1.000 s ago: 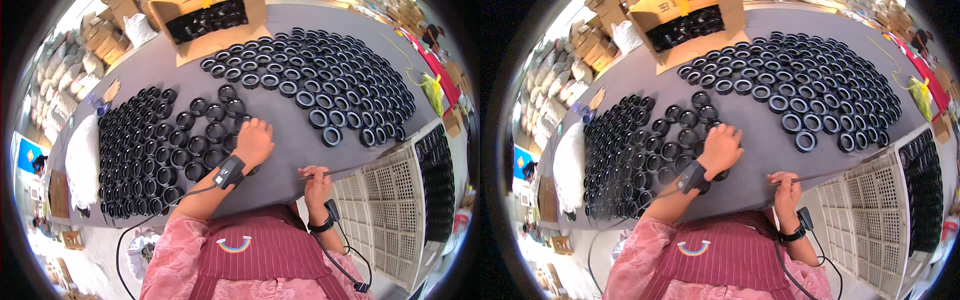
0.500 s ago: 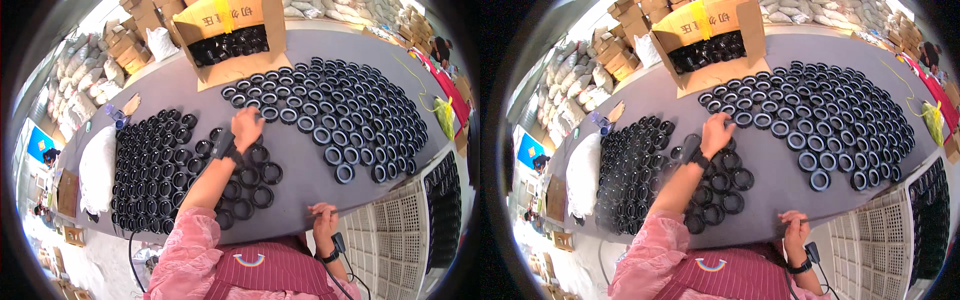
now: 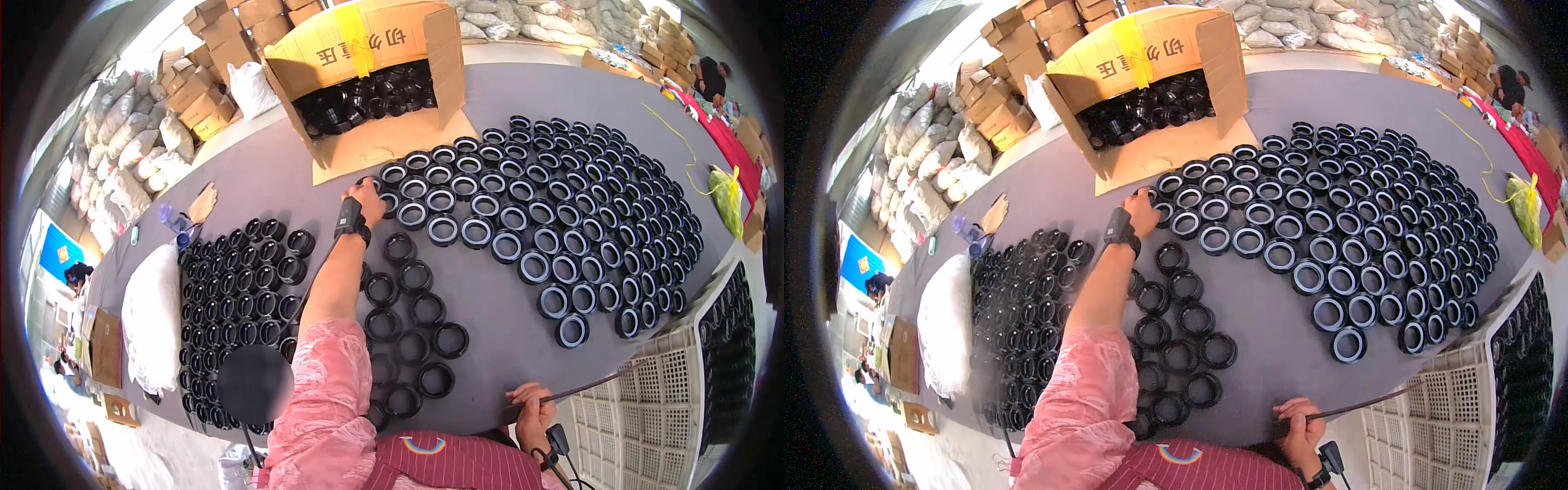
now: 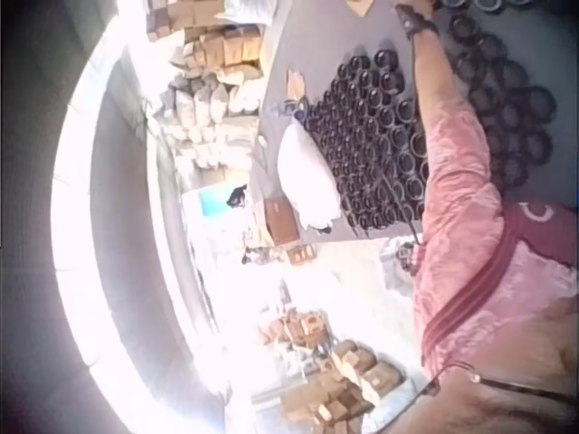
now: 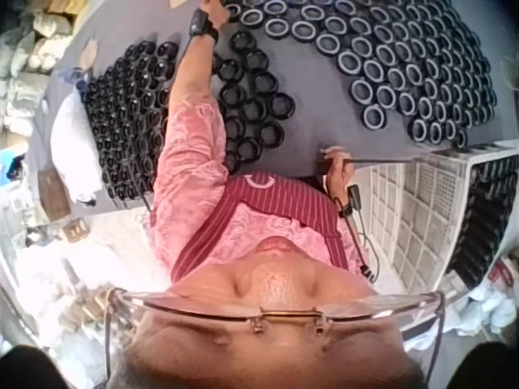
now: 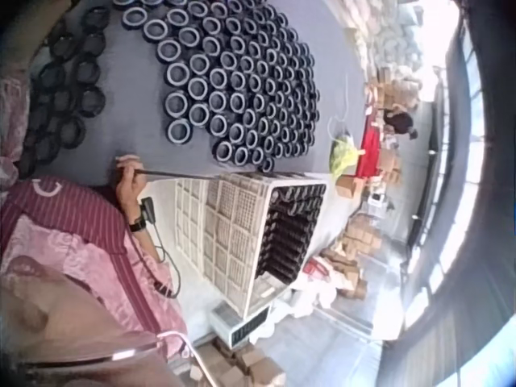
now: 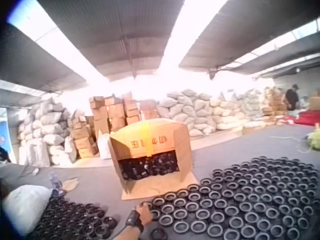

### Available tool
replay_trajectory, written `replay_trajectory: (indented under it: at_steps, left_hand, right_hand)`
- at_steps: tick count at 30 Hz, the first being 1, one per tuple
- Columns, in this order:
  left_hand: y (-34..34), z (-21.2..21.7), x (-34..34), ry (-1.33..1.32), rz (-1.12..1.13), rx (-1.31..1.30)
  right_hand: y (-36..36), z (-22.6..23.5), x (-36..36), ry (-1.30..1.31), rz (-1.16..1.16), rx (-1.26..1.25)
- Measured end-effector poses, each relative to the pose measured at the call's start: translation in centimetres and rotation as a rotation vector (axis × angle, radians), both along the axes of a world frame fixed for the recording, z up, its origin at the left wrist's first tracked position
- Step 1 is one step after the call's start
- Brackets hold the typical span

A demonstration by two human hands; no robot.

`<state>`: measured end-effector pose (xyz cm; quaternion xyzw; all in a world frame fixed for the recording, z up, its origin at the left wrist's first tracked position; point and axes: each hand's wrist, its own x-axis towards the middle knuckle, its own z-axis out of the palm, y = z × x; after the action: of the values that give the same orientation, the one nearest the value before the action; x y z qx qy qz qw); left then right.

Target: The recorder uses a hand-held deburring tool to scrape excess material from the inner edges of black plastic rings at a manufacturing workstation.

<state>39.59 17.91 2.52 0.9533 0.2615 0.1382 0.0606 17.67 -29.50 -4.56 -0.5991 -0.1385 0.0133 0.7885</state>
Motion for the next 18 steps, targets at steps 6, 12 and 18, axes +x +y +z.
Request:
replay_trajectory:
  at_steps: [6,12,18]
  left_hand:
    - [2.8,0.4,0.5,-0.011,-0.037,0.04]
    - [-3.2,3.9,-3.8,-0.346,-0.456,-0.101]
    - [-22.7,3.9,-10.3,-0.098,-0.907,-0.077]
  right_hand:
    - [0.0,-0.3,0.2,-0.091,0.025,0.032]
    - [0.1,-0.2,0.2,-0.078,0.042,0.063]
    - [0.0,-0.4,0.3,-0.04,0.021,0.138]
